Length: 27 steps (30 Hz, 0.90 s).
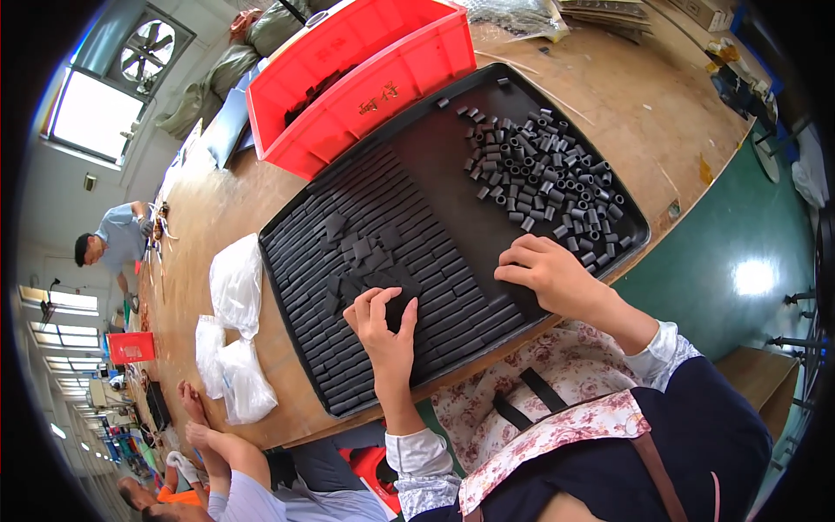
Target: The person sorts small black industrial components by hand on a tray at a workshop table, separating them into plastic bins and packaging bags.
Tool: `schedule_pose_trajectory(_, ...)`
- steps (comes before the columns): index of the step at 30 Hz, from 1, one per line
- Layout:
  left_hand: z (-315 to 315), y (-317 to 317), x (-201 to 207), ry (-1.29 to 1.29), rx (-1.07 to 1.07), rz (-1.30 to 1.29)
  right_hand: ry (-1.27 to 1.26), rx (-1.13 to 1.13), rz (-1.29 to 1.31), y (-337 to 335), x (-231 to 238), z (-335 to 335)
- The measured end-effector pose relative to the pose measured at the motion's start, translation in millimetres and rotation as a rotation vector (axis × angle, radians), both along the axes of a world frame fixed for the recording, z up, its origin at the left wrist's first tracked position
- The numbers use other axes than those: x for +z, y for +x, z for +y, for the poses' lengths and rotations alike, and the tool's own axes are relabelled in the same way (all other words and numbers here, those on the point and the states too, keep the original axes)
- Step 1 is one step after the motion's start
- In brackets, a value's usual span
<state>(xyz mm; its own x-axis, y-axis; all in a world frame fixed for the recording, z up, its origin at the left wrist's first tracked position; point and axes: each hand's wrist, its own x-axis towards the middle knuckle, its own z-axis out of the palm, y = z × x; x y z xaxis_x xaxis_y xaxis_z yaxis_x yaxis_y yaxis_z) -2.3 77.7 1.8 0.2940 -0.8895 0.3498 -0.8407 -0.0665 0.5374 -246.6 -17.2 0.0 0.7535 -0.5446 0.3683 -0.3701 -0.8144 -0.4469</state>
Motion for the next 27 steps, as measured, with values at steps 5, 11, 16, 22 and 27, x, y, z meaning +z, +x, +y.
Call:
schedule_pose_trajectory(5, 1, -2, 2, -0.009, -0.006, -0.015, 0.080, -0.156, -0.078, 6, 2, 1)
schedule_pose_trajectory(11, -1, -8, 7, -0.012, -0.004, -0.061, 0.191, -0.176, -0.241, 3, -4, 1)
schedule_pose_trajectory(16, 0, -11, 11, -0.057, -0.094, -0.087, 0.227, -0.171, -0.233, 3, -1, 2)
schedule_pose_trajectory(22, -7, -28, 12, -0.005, -0.188, 0.926, 0.074, -0.265, -0.326, 1, -4, 5)
schedule_pose_trajectory(27, -10, -30, -1, -0.018, -0.232, 1.096, 0.044, -0.245, -0.304, 5, -4, 5)
